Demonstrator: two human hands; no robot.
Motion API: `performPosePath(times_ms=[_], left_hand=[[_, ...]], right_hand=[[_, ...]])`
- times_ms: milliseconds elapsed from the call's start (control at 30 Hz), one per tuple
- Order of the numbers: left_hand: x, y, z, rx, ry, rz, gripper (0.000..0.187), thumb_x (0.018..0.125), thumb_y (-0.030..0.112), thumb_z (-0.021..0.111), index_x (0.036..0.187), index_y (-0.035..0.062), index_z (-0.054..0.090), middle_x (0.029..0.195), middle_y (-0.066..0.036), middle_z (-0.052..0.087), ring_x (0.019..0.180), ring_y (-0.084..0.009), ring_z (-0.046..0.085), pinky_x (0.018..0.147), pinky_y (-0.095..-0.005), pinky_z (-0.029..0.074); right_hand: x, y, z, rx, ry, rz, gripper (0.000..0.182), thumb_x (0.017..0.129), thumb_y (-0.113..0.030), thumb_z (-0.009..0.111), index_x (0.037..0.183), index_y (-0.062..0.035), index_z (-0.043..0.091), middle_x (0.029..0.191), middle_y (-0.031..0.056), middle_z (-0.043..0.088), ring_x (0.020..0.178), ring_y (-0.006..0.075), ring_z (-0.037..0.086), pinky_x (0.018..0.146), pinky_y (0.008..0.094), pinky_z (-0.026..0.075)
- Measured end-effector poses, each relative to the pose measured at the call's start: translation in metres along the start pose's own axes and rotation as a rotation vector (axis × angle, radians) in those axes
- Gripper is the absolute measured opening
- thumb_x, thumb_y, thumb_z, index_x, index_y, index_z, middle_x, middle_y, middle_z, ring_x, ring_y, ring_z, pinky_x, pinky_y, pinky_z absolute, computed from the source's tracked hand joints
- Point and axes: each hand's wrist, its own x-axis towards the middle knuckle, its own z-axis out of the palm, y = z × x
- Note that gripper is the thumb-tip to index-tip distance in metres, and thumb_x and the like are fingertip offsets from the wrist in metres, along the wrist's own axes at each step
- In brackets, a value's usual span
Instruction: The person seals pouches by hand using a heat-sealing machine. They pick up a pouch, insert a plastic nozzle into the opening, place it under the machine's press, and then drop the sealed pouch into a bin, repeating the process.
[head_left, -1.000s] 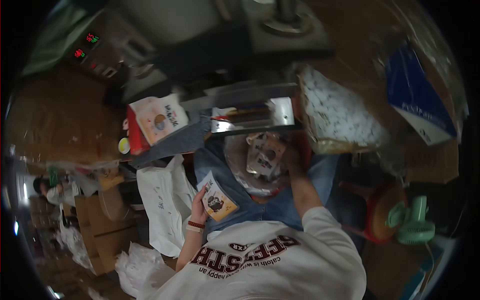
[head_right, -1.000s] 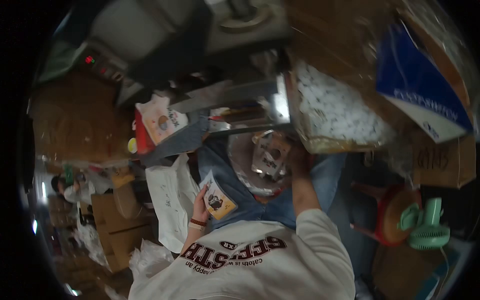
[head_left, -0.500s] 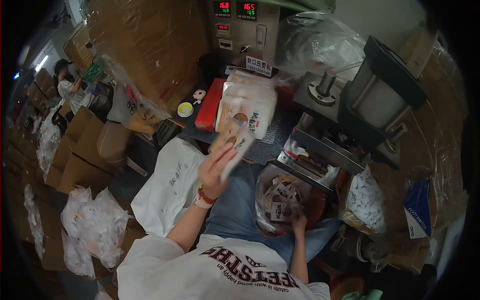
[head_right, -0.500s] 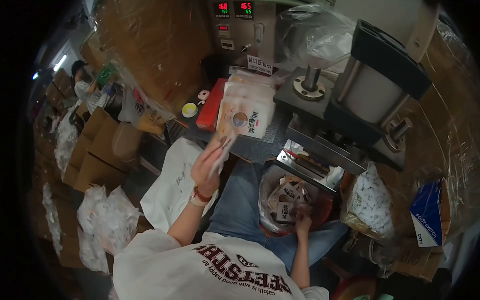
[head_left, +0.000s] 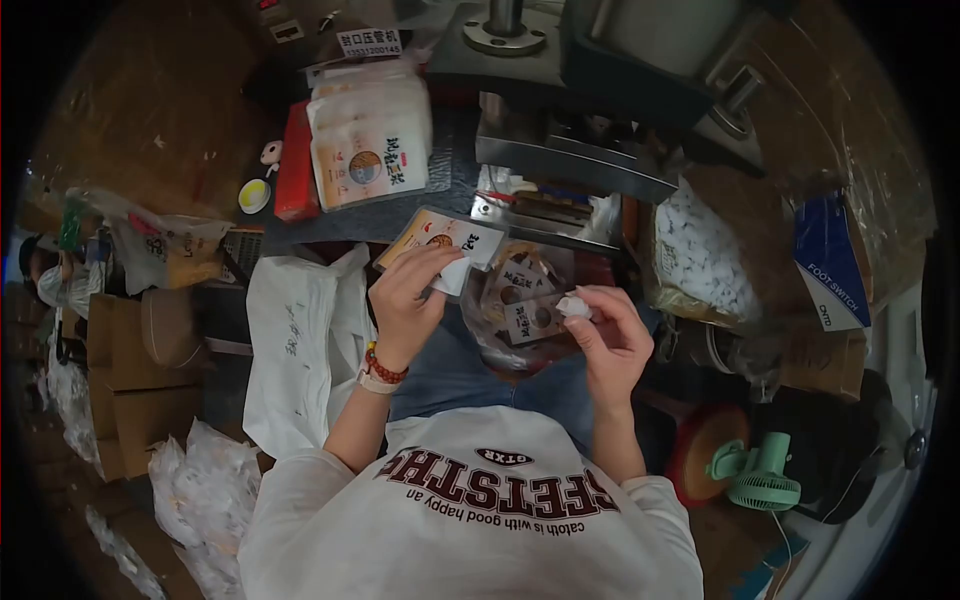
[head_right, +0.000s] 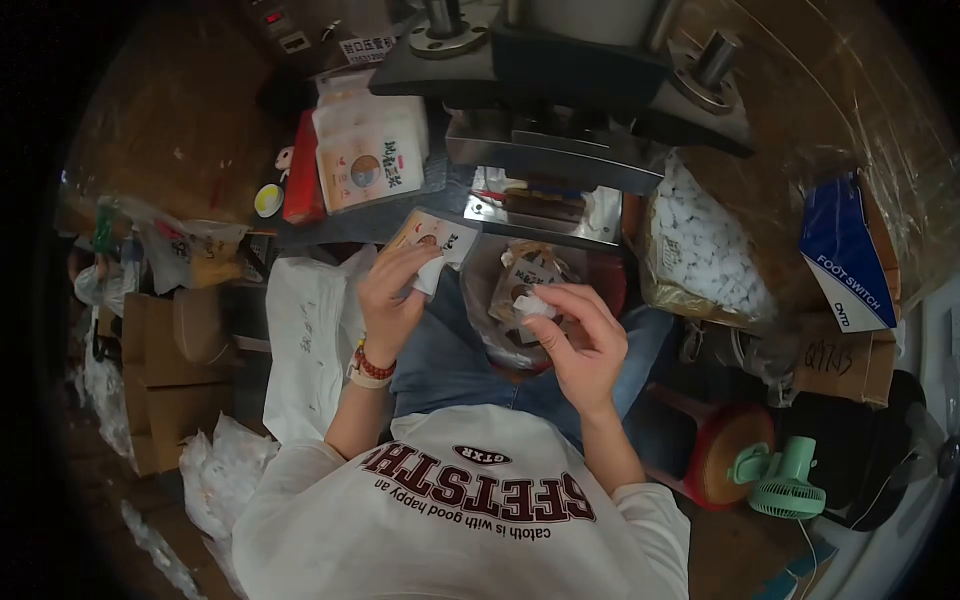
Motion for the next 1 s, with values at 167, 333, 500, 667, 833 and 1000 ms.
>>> performPosePath(times_ms=[167,333,500,667,833,1000], left_hand=[[0.006,0.026,0.002,0.142,-0.114,0.106,0.040,0.063,-0.006,0.058,0.100,0.0066,0.068,0.099,-0.006,0.069,0.097,-0.0260,0.065,0.081,-0.0337,0.052],[0.017,0.035,-0.001,0.207,-0.261,0.229,0.041,0.064,-0.002,0.063,0.103,0.0082,0.067,0.095,-0.003,0.069,0.088,-0.0257,0.066,0.069,-0.0334,0.054],[0.002,0.009,0.046,-0.322,-0.752,-0.475,0.014,0.082,0.010,0.068,0.091,-0.0002,0.068,0.076,-0.007,0.068,0.065,-0.0092,0.064,0.056,-0.0268,0.048],[0.027,0.012,0.086,-1.029,-0.535,-0.982,0.026,0.089,0.020,0.067,0.101,-0.0029,0.068,0.090,-0.006,0.070,0.076,-0.0092,0.065,0.068,-0.0229,0.051],[0.054,-0.004,0.101,-1.177,-0.502,-1.036,0.027,0.087,0.019,0.068,0.102,-0.0039,0.066,0.095,-0.009,0.069,0.083,-0.0128,0.066,0.073,-0.0256,0.053],[0.058,-0.011,0.101,-1.176,-0.542,-1.102,0.028,0.089,0.014,0.064,0.109,-0.0057,0.062,0.101,-0.012,0.067,0.088,-0.0171,0.067,0.075,-0.0288,0.055]], right_hand=[[0.027,0.016,0.006,0.064,-0.206,-0.004,0.030,0.077,0.005,0.069,0.106,0.0001,0.066,0.100,0.0092,0.062,0.085,0.0159,0.060,0.073,0.0270,0.048],[0.040,0.004,-0.011,-0.477,-0.481,-0.383,0.032,0.076,0.004,0.068,0.107,-0.0038,0.067,0.101,0.0107,0.063,0.087,0.0244,0.060,0.076,0.0301,0.048],[0.041,0.023,-0.017,-0.407,-0.284,-0.175,0.056,0.076,-0.007,0.072,0.128,-0.0017,0.052,0.117,0.0136,0.061,0.110,0.0297,0.056,0.095,0.0365,0.042],[0.053,0.026,-0.090,-0.436,0.035,0.164,0.040,0.082,-0.009,0.067,0.120,-0.0021,0.057,0.114,0.0155,0.062,0.111,0.0278,0.056,0.093,0.0365,0.044],[0.080,0.070,-0.105,-0.934,0.095,0.086,0.030,0.082,-0.007,0.063,0.112,-0.0024,0.061,0.107,0.0159,0.064,0.099,0.0337,0.057,0.086,0.0380,0.046],[0.084,0.076,-0.105,-0.992,-0.087,0.172,0.034,0.082,-0.003,0.061,0.116,-0.0021,0.060,0.107,0.0188,0.064,0.102,0.0322,0.060,0.086,0.0356,0.047]])
